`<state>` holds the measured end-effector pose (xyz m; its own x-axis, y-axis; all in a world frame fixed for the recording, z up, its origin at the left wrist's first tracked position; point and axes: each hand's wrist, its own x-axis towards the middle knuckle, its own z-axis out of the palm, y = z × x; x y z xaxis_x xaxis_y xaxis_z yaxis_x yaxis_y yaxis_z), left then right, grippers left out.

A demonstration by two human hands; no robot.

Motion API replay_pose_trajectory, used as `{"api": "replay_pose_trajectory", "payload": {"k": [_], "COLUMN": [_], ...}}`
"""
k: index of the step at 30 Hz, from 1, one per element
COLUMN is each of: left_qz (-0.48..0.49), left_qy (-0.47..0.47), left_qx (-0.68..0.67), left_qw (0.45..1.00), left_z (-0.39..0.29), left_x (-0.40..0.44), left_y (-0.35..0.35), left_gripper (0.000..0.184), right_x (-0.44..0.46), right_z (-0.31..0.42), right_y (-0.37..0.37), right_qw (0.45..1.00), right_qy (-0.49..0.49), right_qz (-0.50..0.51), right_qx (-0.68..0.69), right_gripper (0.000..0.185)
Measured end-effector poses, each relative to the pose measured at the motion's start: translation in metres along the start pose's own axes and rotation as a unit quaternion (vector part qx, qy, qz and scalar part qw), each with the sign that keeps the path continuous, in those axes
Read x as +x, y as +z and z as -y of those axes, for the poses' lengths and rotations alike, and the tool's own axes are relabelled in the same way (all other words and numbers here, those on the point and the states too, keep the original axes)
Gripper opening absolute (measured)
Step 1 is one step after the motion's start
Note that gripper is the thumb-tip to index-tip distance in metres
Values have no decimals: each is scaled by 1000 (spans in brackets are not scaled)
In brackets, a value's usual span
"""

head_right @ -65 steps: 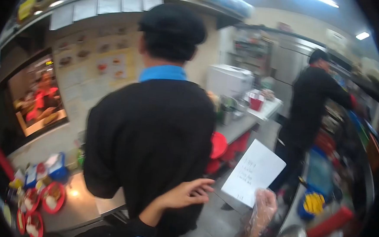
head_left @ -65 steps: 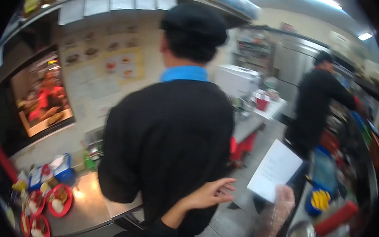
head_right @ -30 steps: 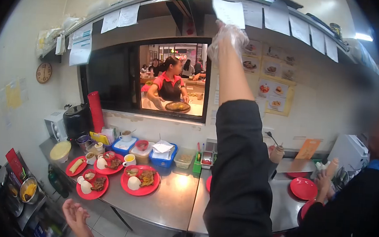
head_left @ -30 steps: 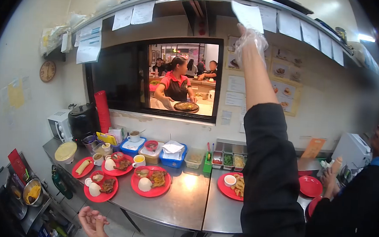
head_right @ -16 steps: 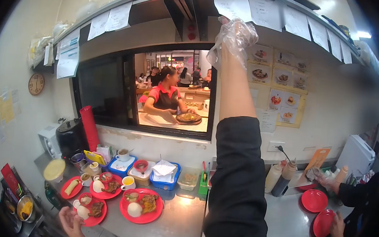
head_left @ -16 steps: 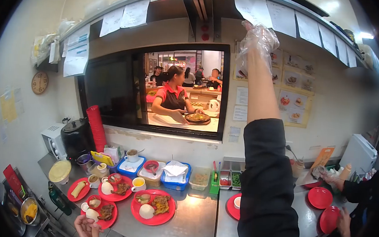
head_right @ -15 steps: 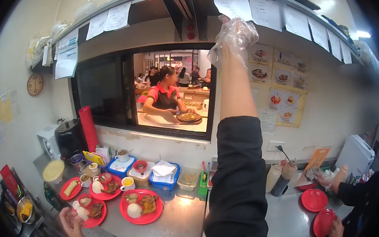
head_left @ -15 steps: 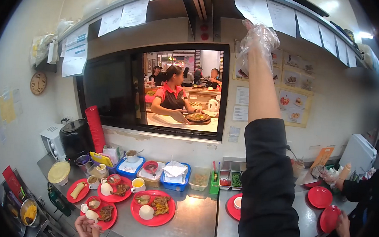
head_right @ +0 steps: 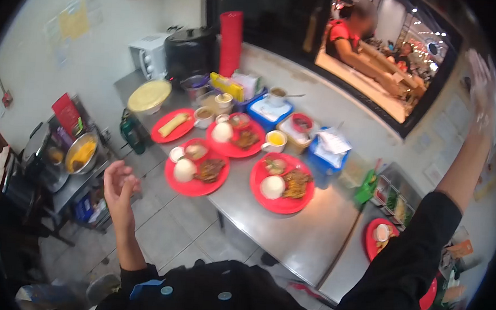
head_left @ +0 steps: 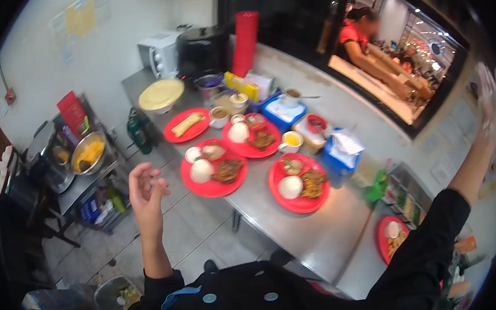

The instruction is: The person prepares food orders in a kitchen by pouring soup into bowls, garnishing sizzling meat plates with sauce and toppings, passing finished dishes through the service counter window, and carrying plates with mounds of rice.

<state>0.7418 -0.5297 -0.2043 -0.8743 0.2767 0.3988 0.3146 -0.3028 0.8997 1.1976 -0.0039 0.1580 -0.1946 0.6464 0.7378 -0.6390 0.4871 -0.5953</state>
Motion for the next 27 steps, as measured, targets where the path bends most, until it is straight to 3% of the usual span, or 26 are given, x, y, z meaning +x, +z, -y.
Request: {"api": "replay_pose_trajectory", "payload": {"k": [1,3,5,6,7,8,10,12,15,16,18,20,21,23,24,26,27], "left_qz": [-3,-2,4,28,54,82,120,245,263,265,215,199,208,215,227,244,254], "left_qy": [-10,-34,-52,-84,-117,-134,-158,-210,-245,-261,-336,-376,-387,-394,-397,-392,-398], "left_qx": [4,14,13,24,35,50,65,58,60,26,8,-3,-7,37,40,-1,5], "left_qw": [1000,999,999,996,991,986,978,945,931,928,917,905,898,893,888,887,881], "left_z": [7,23,49,68,88,109,157,209,283,329,354,384,407,414,418,424,422], "left_x": [13,41,75,91,107,122,149,176,207,221,238,256,263,268,270,270,267], "left_y": [-20,-54,-75,-83,-86,-82,-66,-34,29,42,75,90,92,100,103,103,102], "left_gripper": [35,32,29,27,26,26,26,30,35,42,43,37,34,24,24,22,22], "right_x": [-76,-121,-194,-238,-267,-293,-323,-348,-365,-365,-363,-361,-360,-351,-345,-350,-359], "right_z": [-41,-94,-160,-180,-193,-212,-242,-275,-312,-321,-349,-382,-391,-411,-423,-439,-443], "right_y": [84,56,62,120,156,166,197,218,203,195,156,85,50,-14,-33,-63,-73], "right_qw": [981,987,979,946,920,931,875,879,889,884,875,882,875,762,755,654,644], "right_qy": [-45,79,118,156,212,184,282,305,325,342,351,242,237,246,247,203,210], "right_qz": [-176,-93,-21,-61,-76,-11,25,25,-11,-67,-143,-296,-311,-357,-368,-315,-322], "right_qx": [-72,-108,-167,-278,-322,-316,-392,-367,-323,-311,-302,-277,-284,-481,-484,-657,-661], "right_gripper": [38,40,54,55,49,44,43,36,28,23,18,13,13,21,21,26,26]}}
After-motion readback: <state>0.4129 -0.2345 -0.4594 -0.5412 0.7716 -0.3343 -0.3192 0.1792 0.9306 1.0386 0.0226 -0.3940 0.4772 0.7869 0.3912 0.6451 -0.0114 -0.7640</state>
